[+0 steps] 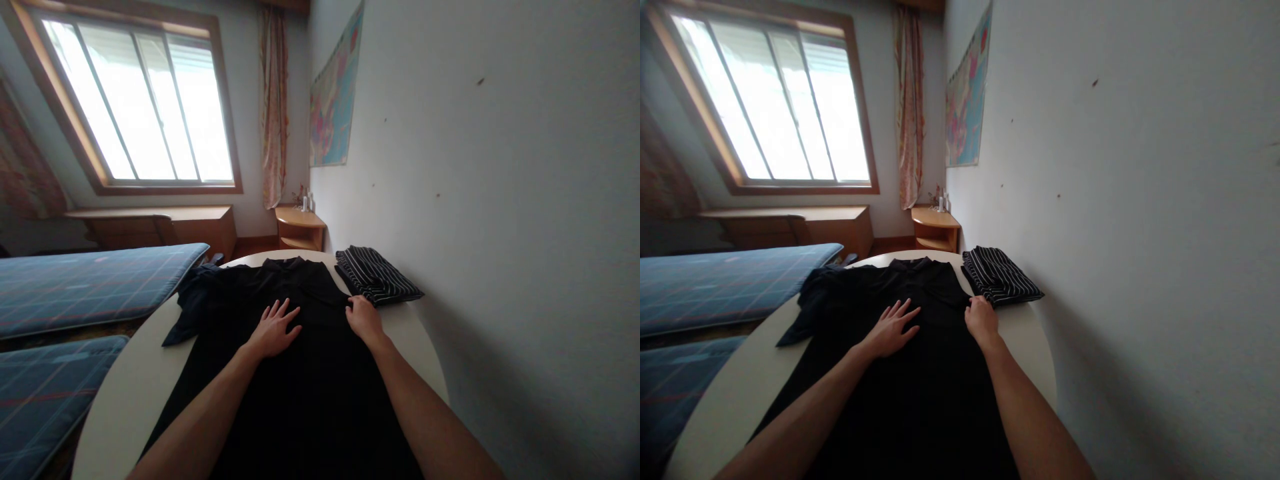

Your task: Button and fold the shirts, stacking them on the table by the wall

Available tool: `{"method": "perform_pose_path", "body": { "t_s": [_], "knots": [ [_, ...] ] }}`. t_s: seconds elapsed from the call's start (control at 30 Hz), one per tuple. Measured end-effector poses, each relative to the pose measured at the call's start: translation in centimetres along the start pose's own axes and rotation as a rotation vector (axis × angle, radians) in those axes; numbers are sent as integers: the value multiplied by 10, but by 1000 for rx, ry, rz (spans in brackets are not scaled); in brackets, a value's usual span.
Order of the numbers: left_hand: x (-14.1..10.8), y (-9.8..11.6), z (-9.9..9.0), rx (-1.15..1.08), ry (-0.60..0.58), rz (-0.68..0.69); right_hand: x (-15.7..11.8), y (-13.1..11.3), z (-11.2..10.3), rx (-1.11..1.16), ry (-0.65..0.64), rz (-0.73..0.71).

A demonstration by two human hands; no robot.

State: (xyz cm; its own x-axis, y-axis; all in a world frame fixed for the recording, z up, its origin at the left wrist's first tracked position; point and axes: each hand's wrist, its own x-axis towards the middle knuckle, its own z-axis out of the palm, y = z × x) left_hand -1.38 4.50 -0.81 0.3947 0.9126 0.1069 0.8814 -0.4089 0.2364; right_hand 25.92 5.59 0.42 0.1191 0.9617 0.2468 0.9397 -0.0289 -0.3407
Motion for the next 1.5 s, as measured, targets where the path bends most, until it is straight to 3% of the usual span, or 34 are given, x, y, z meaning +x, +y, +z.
{"method": "perform_pose_path", "body": {
  "t_s": [0.27,0.47,0.8,0.9,1.07,1.27,1.37,1.5],
  "knots": [
    [-1,1,-2,2,5,-2,5,1,6,26,8,-50],
    [-1,0,0,-8,23,-9,11,-11,-8,16,-35,-79],
    [0,-1,0,-20,38,-8,10,-74,-39,-63,-149,-194],
    [0,0,-1,-22,39,-12,6,-95,-35,-65,-180,-262],
    [0,0,0,-51,55,-23,-4,-116,-11,37,-293,-400],
    [0,-2,1,-65,59,-8,-12,-102,2,289,-404,-461],
    [-1,1,-2,-61,74,43,-12,-87,-9,399,-423,-420],
    [-2,8,-8,-53,147,143,-15,-67,-29,368,-530,-414]
  ]
}}
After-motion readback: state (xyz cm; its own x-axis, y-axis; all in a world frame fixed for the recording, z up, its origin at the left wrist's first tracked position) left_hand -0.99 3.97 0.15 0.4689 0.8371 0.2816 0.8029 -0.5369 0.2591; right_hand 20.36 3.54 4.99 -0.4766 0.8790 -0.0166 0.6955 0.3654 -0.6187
